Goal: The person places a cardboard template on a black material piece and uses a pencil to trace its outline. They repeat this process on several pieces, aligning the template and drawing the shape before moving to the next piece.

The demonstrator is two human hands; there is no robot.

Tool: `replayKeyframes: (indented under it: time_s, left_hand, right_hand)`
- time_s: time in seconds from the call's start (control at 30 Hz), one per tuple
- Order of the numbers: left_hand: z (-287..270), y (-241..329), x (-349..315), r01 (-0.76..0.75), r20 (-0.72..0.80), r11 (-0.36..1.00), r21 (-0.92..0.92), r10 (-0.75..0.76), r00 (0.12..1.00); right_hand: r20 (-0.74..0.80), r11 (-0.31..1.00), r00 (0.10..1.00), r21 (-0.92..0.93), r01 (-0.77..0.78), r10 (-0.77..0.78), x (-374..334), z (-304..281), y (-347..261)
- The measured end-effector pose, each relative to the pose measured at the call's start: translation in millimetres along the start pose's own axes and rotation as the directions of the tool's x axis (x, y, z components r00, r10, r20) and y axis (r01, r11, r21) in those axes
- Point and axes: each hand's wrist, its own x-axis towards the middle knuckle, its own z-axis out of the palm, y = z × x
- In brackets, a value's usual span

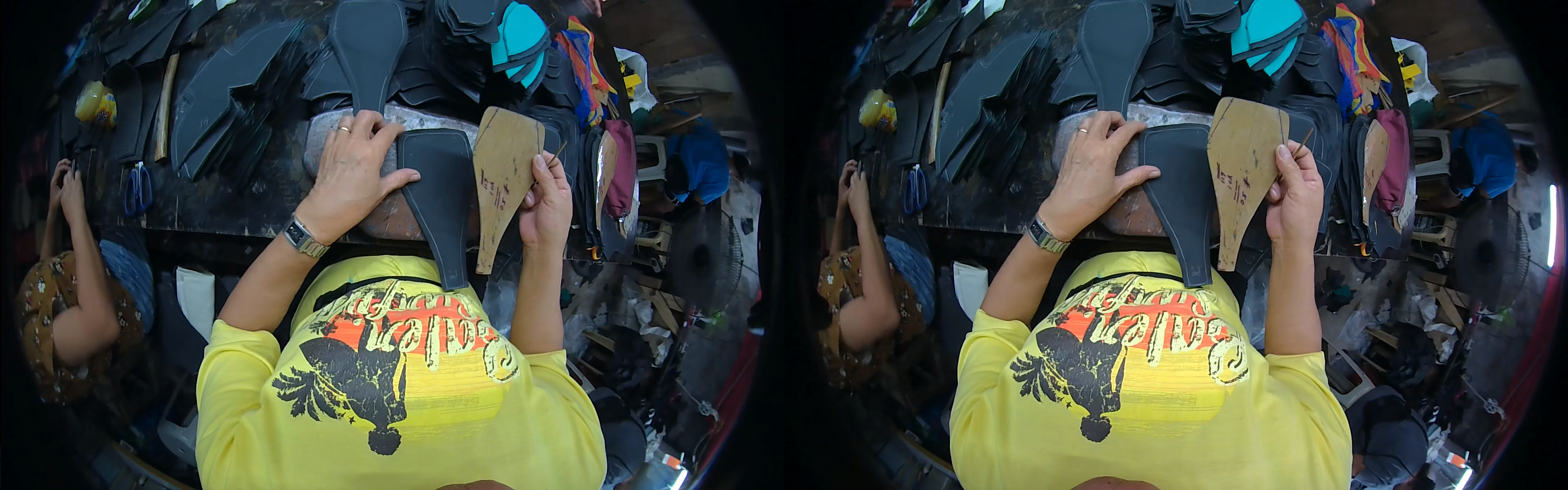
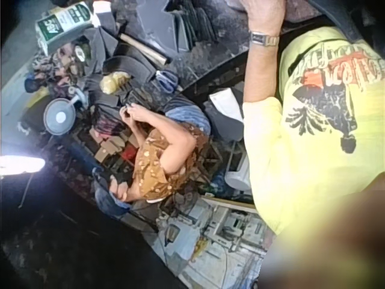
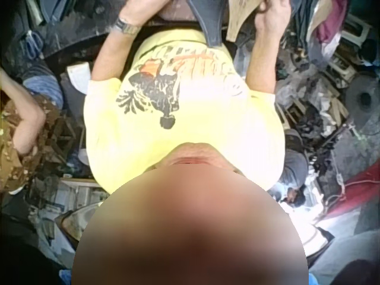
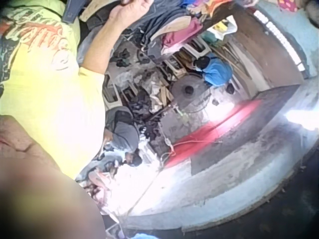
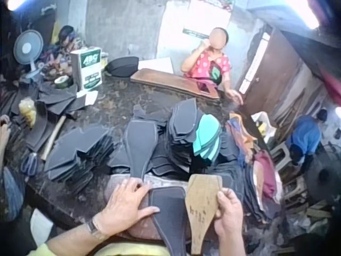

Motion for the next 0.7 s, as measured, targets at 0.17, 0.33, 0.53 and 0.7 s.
replayKeyframes:
  time_s: [0.17, 0.33, 0.53, 0.7]
  left_hand:
    - [3.7, 5.2, 11.3, 0.088, 0.078, 0.905, -0.417, -0.06, 0.995]
    - [-30.1, -11.6, 39.0, 0.18, -0.028, 0.745, -0.643, -0.258, 0.966]
    - [-75.4, -32.0, 112.6, 0.062, -0.516, 0.969, 0.239, 0.072, 0.853]
    - [-14.6, 39.1, 96.9, -0.373, -0.287, 0.91, -0.181, 0.313, 0.905]
  right_hand:
    - [-0.057, 0.999, 0.998, 0.047, 0.003, -0.001, 4.4, -14.0, 0.8]
    - [-0.051, 0.986, 0.998, 0.165, 0.034, -0.025, 11.4, -29.2, -13.2]
    - [-0.063, 0.976, 0.994, 0.194, 0.095, -0.085, 15.6, -35.5, -24.7]
    - [-0.215, 0.934, 0.957, 0.257, 0.248, -0.195, 10.8, -56.0, -50.7]
